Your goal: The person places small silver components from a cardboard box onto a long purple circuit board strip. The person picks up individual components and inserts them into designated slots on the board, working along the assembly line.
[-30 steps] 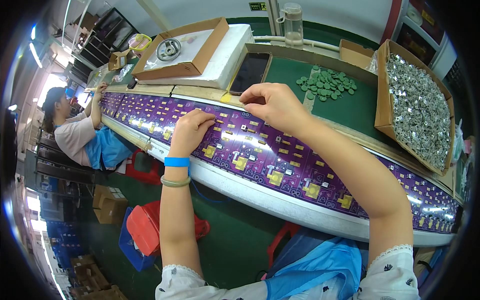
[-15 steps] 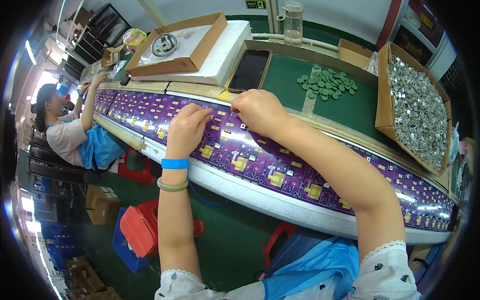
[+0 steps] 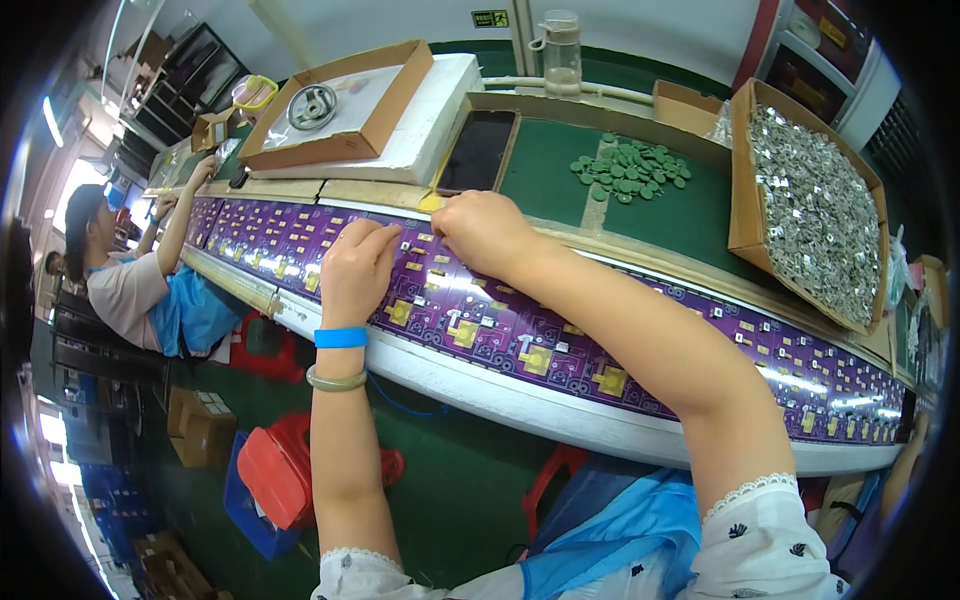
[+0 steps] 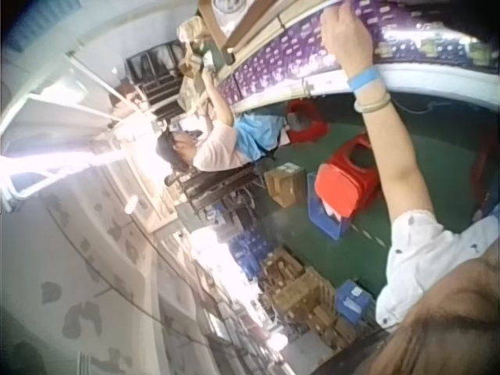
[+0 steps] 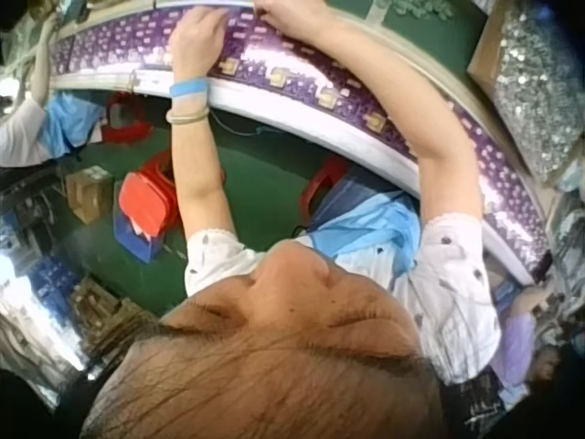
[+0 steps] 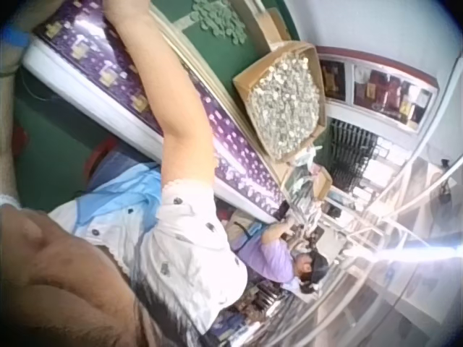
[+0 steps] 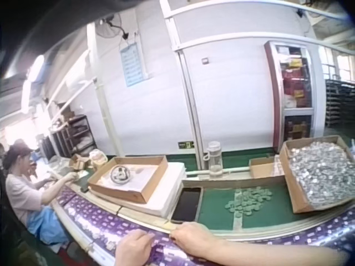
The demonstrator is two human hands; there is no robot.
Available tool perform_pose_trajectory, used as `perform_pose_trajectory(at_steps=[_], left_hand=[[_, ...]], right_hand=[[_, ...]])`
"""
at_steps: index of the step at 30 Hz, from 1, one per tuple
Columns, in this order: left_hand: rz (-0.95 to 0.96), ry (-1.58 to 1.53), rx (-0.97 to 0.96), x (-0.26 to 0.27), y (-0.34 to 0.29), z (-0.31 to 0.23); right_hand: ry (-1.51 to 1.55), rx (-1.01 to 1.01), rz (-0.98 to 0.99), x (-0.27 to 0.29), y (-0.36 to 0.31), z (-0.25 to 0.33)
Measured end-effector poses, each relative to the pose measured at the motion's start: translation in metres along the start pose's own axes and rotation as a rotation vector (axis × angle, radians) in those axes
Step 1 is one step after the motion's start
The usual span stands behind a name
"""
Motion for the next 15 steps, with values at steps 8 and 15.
perform_pose_trajectory(at_steps=[8,15], left_hand=[[0.002,0.032,-0.012,-0.002,0.002,-0.004],[-0.005,0.02,0.004,0.001,0.0,-0.007]], right_hand=[[-0.005,0.063,-0.15,0.013,-0.014,-0.007],[-0.204,-0.235,-0.334,0.109,-0.083,-0.084]])
Point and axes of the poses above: each hand's wrist, its own y-axis towards the middle knuckle, its own x-axis out of the back of the hand, z = x × y, the point moved 8 cm from there along y, towards the middle knuckle, and after that the axes turned 2 degrees about x, right-handed, at the moved point
